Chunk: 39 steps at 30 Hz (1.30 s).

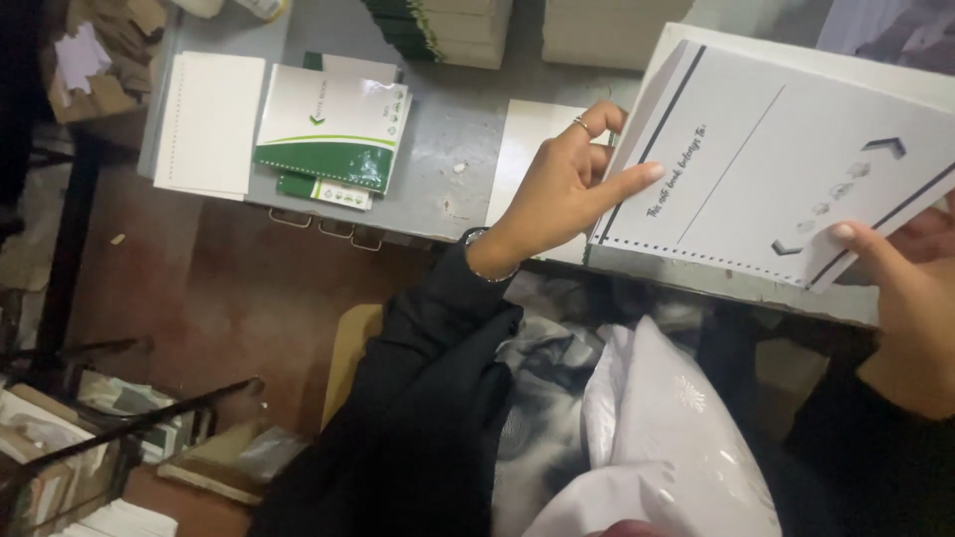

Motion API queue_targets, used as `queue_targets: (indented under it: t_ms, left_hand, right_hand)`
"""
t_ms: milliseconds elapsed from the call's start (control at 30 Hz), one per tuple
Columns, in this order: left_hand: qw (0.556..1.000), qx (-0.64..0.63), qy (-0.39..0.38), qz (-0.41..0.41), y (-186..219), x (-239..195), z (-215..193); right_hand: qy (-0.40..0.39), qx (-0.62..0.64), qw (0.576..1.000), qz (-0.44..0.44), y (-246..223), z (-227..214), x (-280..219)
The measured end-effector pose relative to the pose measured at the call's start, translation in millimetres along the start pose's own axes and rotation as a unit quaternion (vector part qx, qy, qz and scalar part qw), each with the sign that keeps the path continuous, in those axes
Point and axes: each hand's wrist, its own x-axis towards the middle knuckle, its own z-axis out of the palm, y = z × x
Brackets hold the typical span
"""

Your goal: Organizing and collating notebook covers and pages into stacks for binding.

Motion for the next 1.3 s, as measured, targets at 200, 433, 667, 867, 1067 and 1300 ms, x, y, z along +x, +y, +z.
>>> queue_targets:
  t_ms: [200, 433, 667, 867, 1067, 1300]
  left_hand:
    - [0.988, -0.059, -0.026, 0.143, -9, -2, -6]
    - [0.979, -0.133, 0.031, 0.151, -2, -8, -17]
    - [0.976, -0.104, 0.041, 0.189, -1, -16, -20]
    - [0.976, -0.105, 0.048, 0.184, 0, -17, -15]
    - [0.980, -0.091, 0.050, 0.170, -7, -7, -14]
    - [0.981, -0.140, 0.047, 0.122, -43, 5, -15]
  right_hand:
    - [0.047, -0.082, 0.994, -0.050, -57, 1, -3]
    - [0.059, -0.170, 0.965, -0.192, -121, 5, -7]
    - [0.058, -0.105, 0.969, -0.216, -123, 16, -4]
    - [0.049, -0.122, 0.968, -0.216, -153, 29, -5]
    - [0.062, -0.133, 0.964, -0.223, -156, 29, 1]
    - [0.059, -0.158, 0.966, -0.196, -144, 39, 8]
